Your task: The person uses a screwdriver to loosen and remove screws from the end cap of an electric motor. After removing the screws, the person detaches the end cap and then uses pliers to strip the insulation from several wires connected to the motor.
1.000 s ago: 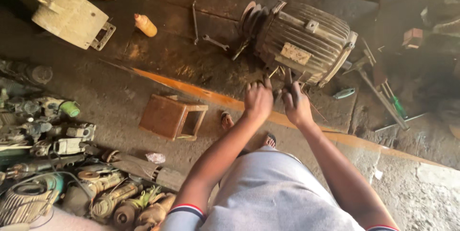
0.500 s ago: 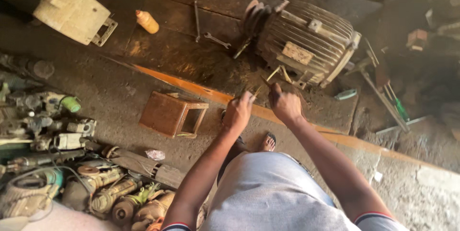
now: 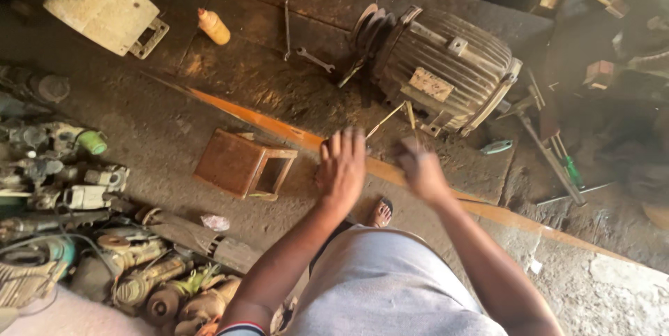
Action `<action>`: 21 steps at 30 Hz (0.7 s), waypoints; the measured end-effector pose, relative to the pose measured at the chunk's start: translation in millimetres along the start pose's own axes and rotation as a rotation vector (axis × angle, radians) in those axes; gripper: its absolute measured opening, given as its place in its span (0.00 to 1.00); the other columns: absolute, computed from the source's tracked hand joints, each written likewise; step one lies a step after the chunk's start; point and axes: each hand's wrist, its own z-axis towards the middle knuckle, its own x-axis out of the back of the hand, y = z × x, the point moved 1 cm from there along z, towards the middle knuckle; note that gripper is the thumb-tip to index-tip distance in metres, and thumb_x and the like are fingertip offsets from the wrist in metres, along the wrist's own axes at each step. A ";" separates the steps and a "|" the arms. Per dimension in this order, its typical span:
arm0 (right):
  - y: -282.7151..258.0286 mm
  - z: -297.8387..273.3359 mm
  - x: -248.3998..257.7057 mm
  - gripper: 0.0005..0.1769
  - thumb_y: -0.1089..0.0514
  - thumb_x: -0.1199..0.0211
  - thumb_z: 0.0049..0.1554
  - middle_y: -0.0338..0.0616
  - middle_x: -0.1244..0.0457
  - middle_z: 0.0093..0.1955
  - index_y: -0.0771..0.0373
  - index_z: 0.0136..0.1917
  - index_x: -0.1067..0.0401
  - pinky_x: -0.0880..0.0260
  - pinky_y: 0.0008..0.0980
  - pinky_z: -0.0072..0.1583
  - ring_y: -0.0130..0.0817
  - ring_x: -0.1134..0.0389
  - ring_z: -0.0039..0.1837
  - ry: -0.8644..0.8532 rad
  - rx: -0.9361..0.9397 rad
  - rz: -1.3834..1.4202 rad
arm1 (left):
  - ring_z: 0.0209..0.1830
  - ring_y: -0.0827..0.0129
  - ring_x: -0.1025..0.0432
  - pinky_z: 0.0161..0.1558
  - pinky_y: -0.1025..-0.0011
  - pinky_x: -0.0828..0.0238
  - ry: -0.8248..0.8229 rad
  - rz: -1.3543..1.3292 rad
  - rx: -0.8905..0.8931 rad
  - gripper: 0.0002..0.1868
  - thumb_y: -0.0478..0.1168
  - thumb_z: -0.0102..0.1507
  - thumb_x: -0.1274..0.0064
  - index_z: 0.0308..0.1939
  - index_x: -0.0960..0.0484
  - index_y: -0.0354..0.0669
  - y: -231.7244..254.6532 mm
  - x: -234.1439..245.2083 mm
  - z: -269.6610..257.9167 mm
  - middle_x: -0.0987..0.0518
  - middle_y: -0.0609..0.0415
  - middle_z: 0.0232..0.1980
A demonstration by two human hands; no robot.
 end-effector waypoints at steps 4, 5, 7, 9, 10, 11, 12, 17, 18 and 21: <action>-12.2 -25.1 62.5 0.06 0.56 0.49 0.68 0.34 0.43 0.39 0.58 0.55 0.33 0.42 0.25 0.38 0.23 0.43 0.38 0.308 -0.328 0.611 | 0.39 0.53 0.25 0.41 0.54 0.29 -0.289 -0.389 -0.055 0.14 0.47 0.73 0.57 0.40 0.24 0.42 30.3 -20.9 -16.4 0.19 0.44 0.37; -14.0 -31.7 74.3 0.05 0.54 0.48 0.69 0.32 0.45 0.37 0.57 0.52 0.36 0.45 0.23 0.36 0.21 0.46 0.36 0.358 -0.343 0.725 | 0.39 0.53 0.25 0.43 0.53 0.27 -0.422 -0.500 -0.044 0.17 0.51 0.73 0.55 0.38 0.23 0.42 33.7 -35.2 -20.7 0.19 0.45 0.35; -15.9 -45.2 88.5 0.05 0.54 0.49 0.69 0.31 0.47 0.36 0.56 0.53 0.36 0.45 0.23 0.36 0.21 0.47 0.36 0.398 -0.347 0.703 | 0.42 0.57 0.25 0.48 0.55 0.31 -0.715 -0.664 0.239 0.22 0.54 0.77 0.62 0.44 0.20 0.43 12.9 -76.9 -9.9 0.17 0.48 0.40; -13.4 -59.0 93.6 0.06 0.54 0.50 0.69 0.31 0.47 0.35 0.56 0.52 0.36 0.45 0.24 0.36 0.20 0.48 0.35 0.412 -0.355 0.675 | 0.39 0.52 0.24 0.44 0.55 0.28 -0.820 -0.698 0.446 0.28 0.56 0.80 0.69 0.44 0.22 0.39 -16.4 -112.2 1.6 0.20 0.44 0.39; -10.5 -65.4 94.0 0.07 0.54 0.50 0.69 0.31 0.47 0.35 0.57 0.51 0.37 0.45 0.24 0.36 0.20 0.48 0.35 0.407 -0.364 0.655 | 0.34 0.45 0.24 0.37 0.54 0.22 -0.784 -0.657 0.504 0.30 0.55 0.81 0.73 0.42 0.25 0.34 -33.3 -125.1 9.0 0.23 0.39 0.35; -7.5 -74.6 94.0 0.08 0.53 0.50 0.70 0.31 0.47 0.35 0.58 0.50 0.37 0.45 0.23 0.35 0.20 0.48 0.35 0.408 -0.378 0.633 | 0.34 0.44 0.24 0.37 0.52 0.25 -0.354 -0.441 0.226 0.24 0.53 0.77 0.69 0.48 0.24 0.38 -44.1 -133.5 22.2 0.21 0.41 0.36; -4.6 -83.3 93.7 0.08 0.53 0.50 0.70 0.31 0.47 0.35 0.58 0.50 0.37 0.45 0.23 0.35 0.20 0.48 0.35 0.415 -0.396 0.630 | 0.35 0.44 0.24 0.37 0.49 0.29 0.071 -0.220 -0.056 0.21 0.51 0.74 0.65 0.54 0.23 0.42 -49.1 -137.8 33.4 0.19 0.44 0.36; 2.3 -89.5 92.2 0.08 0.53 0.49 0.69 0.30 0.47 0.34 0.57 0.51 0.36 0.46 0.22 0.35 0.18 0.49 0.35 0.444 -0.390 0.628 | 0.29 0.45 0.22 0.28 0.53 0.27 -0.091 -0.295 0.091 0.18 0.53 0.69 0.52 0.45 0.18 0.43 -54.6 -141.8 119.3 0.19 0.44 0.29; 1.6 -90.8 89.6 0.07 0.53 0.49 0.69 0.30 0.46 0.35 0.58 0.51 0.36 0.47 0.21 0.34 0.17 0.49 0.34 0.445 -0.409 0.597 | 0.28 0.47 0.22 0.28 0.54 0.27 -0.078 -0.262 0.087 0.18 0.54 0.69 0.52 0.45 0.18 0.43 -52.1 -134.7 122.4 0.19 0.44 0.29; -3.2 -89.1 84.0 0.07 0.54 0.48 0.67 0.30 0.44 0.35 0.59 0.51 0.34 0.49 0.21 0.34 0.17 0.48 0.34 0.438 -0.431 0.513 | 0.27 0.54 0.22 0.29 0.59 0.26 -0.354 -0.195 0.203 0.23 0.56 0.73 0.58 0.43 0.18 0.42 -39.7 -120.6 110.6 0.19 0.47 0.28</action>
